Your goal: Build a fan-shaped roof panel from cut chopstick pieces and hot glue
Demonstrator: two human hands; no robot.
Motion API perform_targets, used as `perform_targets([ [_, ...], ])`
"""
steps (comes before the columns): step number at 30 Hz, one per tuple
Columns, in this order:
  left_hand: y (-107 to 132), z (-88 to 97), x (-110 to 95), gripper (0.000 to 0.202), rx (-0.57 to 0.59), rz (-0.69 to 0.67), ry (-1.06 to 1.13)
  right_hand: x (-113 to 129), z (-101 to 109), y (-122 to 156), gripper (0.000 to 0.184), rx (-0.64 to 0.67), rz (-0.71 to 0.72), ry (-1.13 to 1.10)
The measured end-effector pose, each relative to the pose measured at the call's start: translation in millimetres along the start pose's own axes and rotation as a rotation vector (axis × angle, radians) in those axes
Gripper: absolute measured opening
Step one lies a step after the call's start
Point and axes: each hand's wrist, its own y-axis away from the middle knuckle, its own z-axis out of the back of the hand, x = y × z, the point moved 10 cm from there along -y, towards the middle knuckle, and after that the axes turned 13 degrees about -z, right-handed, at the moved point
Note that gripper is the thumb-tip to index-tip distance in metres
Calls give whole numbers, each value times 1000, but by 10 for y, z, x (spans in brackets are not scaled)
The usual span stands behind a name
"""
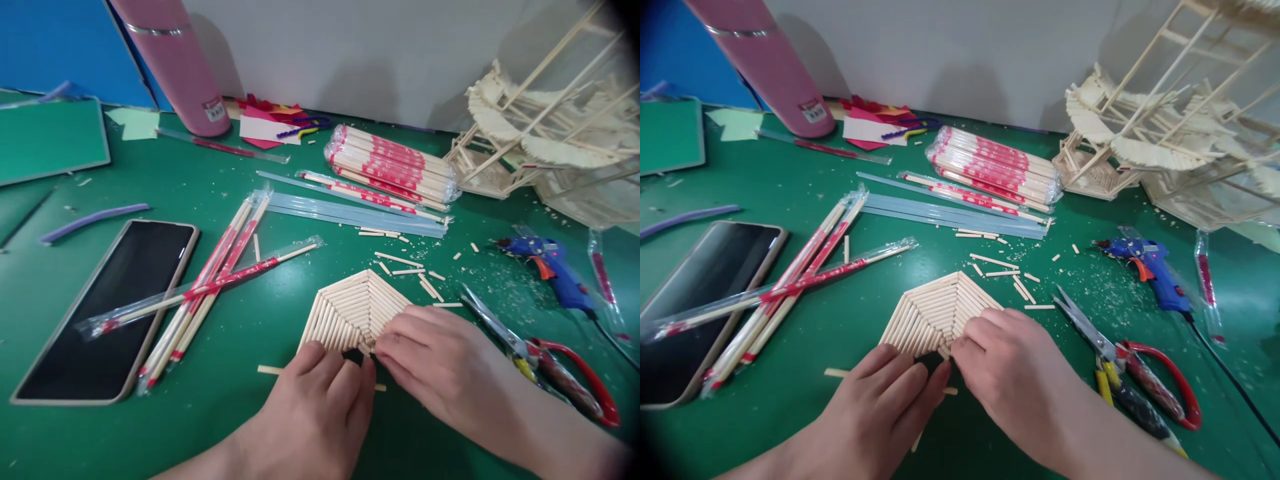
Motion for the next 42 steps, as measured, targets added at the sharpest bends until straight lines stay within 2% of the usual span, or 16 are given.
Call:
perform_targets([
  [8, -13, 7, 3, 28, 28, -25, 5, -151, -49, -59, 17, 93, -124, -249],
  [13, -9, 17, -2, 34, -40, -25, -30, -280, -103, -73, 9, 137, -221, -281],
  [18, 21, -34, -3, 34, -76, 5, -46, -366, -67, -36, 4, 69, -257, -252],
  [26, 68, -4, 59, 31, -216, 127, -78, -319, 13, 48, 14, -89, -247, -241],
  [35, 97, -25, 69, 34, -254, 161, -76, -221, 16, 101, 14, -173, -184, -258],
  [42, 80, -56, 48, 33, -214, 140, -85, -174, 7, 99, 17, -180, -148, -257],
])
